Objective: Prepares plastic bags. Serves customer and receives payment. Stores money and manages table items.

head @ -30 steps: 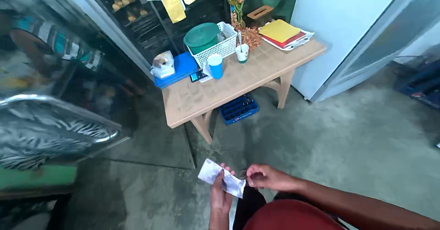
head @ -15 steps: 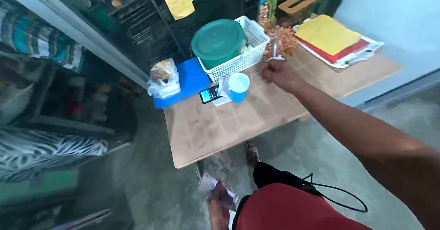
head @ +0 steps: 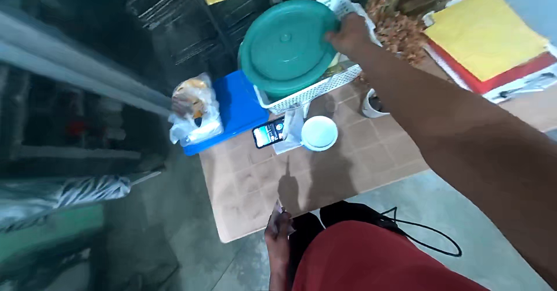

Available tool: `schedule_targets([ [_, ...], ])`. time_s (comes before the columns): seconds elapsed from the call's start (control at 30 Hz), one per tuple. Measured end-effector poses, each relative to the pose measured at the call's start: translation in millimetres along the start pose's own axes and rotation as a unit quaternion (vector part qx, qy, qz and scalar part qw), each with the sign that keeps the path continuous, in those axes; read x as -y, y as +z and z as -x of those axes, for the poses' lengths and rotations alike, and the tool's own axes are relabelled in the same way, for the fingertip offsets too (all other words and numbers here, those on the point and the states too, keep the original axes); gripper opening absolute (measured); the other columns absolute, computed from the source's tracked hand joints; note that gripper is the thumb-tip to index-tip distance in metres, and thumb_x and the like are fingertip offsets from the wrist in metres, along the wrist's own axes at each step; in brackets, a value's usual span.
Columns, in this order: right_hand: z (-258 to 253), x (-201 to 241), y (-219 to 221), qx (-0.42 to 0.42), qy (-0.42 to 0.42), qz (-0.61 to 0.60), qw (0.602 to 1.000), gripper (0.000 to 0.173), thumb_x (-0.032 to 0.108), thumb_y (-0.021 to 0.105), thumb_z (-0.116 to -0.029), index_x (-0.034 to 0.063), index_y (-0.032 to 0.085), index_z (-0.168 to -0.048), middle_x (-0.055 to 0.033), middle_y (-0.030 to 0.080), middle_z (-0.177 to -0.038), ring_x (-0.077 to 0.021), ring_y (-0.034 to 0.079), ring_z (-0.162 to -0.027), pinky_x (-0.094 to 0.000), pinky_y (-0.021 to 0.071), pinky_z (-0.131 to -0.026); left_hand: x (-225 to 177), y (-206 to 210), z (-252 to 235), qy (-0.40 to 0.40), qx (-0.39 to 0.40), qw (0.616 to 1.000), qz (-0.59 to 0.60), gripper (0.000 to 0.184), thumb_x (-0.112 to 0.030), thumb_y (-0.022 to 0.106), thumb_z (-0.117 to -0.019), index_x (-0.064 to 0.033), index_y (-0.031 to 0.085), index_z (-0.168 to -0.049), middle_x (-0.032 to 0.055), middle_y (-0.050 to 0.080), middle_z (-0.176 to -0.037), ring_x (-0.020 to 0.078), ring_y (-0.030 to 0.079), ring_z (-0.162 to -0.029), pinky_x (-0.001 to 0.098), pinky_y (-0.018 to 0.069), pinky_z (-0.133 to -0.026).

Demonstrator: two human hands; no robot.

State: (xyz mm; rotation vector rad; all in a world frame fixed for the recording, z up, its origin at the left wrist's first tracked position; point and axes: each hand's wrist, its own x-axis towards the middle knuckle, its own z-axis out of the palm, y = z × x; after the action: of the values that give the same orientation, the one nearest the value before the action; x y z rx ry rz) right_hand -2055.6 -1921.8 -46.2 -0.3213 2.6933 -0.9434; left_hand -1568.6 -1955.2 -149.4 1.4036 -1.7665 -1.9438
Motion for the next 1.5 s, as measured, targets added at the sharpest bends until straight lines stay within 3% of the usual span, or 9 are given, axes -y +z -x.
schedule_targets([
  [0.2,33.4,-82.9,-133.7,-0.143,-0.071,-0.210,0.965,0.035,0.020,0.066,-0.0970,0.0033,0.063,-0.127,-0.0094,0.069,-0.111,-0.0136,0.069,-0.096,-0.0362,0.0590,-0.087,-22.3,-1.6,-42.4,0.033,0.030,0.999,-0.014,0.024,-0.007,0.052,-0.0996,0.0055,0.063,-0.117,0.0044,0.074,-0.091,0.0092,0.071,-0.075,0.0266,0.0613,-0.070],
  [0.37,189.9,-240.5,-205.8,-0.341,0.135,-0.248,0.897,0.035,0.029,0.066,-0.0965,0.0189,0.060,-0.130,0.0086,0.065,-0.108,-0.0020,0.065,-0.089,-0.0278,0.0584,-0.079,-28.5,-11.6,-75.8,0.013,0.054,0.998,0.012,0.023,-0.007,0.051,-0.1006,0.0048,0.062,-0.117,0.0043,0.073,-0.089,0.0118,0.072,-0.077,0.0299,0.0623,-0.073],
  [0.53,258.5,-312.3,-107.8,-0.433,0.283,-0.299,0.802,0.036,0.018,0.058,-0.1027,0.0037,0.052,-0.135,-0.0036,0.060,-0.111,-0.0063,0.062,-0.091,-0.0306,0.0557,-0.085,-54.1,-8.9,-100.6,0.031,0.101,0.994,-0.007,0.021,-0.006,0.049,-0.0982,0.0033,0.063,-0.111,0.0036,0.074,-0.088,0.0123,0.072,-0.075,0.0294,0.0622,-0.071],
  [0.67,241.5,-340.3,-48.1,-0.272,0.411,-0.173,0.853,0.051,0.019,0.056,-0.1061,-0.0061,0.042,-0.148,-0.0312,0.050,-0.144,-0.0401,0.056,-0.124,-0.0567,0.0475,-0.100,-72.8,-3.3,-107.9,0.043,0.128,0.991,-0.014,0.023,-0.002,0.047,-0.0986,0.0047,0.060,-0.115,0.0035,0.074,-0.089,0.0119,0.072,-0.077,0.0289,0.0620,-0.073],
  [0.73,230.7,-316.9,-44.4,-0.215,0.369,-0.055,0.903,0.075,0.023,0.070,-0.0976,-0.0104,0.033,-0.153,-0.0421,0.030,-0.154,-0.0605,0.035,-0.139,-0.0730,0.0335,-0.109,-75.9,-3.8,-109.5,0.047,0.136,0.990,-0.013,0.024,-0.002,0.047,-0.0980,0.0052,0.060,-0.116,0.0033,0.074,-0.089,0.0119,0.072,-0.078,0.0289,0.0620,-0.074],
  [0.9,166.4,-191.0,-9.1,-0.112,0.094,-0.006,0.989,0.105,0.035,0.089,-0.0791,-0.0040,0.031,-0.158,-0.0383,0.029,-0.157,-0.0617,0.033,-0.140,-0.0766,0.0321,-0.107,-63.1,-8.8,-107.3,0.023,0.135,0.991,-0.010,0.019,-0.002,0.047,-0.0982,0.0047,0.061,-0.109,0.0042,0.074,-0.089,0.0120,0.072,-0.078,0.0294,0.0615,-0.075],
  [1.03,112.0,-159.7,30.3,-0.061,0.120,0.051,0.990,0.112,0.035,0.091,-0.0748,0.0063,0.026,-0.162,-0.0344,0.030,-0.158,-0.0622,0.034,-0.137,-0.0799,0.0363,-0.097,-56.4,-17.3,-99.0,0.017,0.128,0.992,0.009,0.018,-0.003,0.049,-0.0998,0.0048,0.063,-0.108,0.0054,0.074,-0.089,0.0118,0.072,-0.078,0.0285,0.0613,-0.073],
  [1.27,102.6,-148.2,41.4,-0.077,0.128,0.088,0.985,0.093,0.030,0.088,-0.0785,-0.0041,0.041,-0.152,-0.0383,0.037,-0.150,-0.0621,0.038,-0.134,-0.0752,0.0388,-0.100,-35.4,-55.2,-105.9,0.007,0.101,0.994,0.035,0.020,-0.005,0.050,-0.0993,0.0042,0.065,-0.109,0.0054,0.074,-0.089,0.0120,0.071,-0.077,0.0281,0.0606,-0.072],
  [1.5,108.6,-149.4,46.8,-0.040,0.100,0.102,0.989,0.100,0.033,0.090,-0.0777,-0.0019,0.037,-0.155,-0.0362,0.036,-0.153,-0.0629,0.038,-0.133,-0.0791,0.0385,-0.096,-55.4,-66.4,-132.1,0.006,0.017,0.991,0.131,0.035,-0.016,0.028,-0.1079,0.0011,0.058,-0.118,0.0057,0.075,-0.090,0.0163,0.074,-0.076,0.0336,0.0637,-0.069],
])
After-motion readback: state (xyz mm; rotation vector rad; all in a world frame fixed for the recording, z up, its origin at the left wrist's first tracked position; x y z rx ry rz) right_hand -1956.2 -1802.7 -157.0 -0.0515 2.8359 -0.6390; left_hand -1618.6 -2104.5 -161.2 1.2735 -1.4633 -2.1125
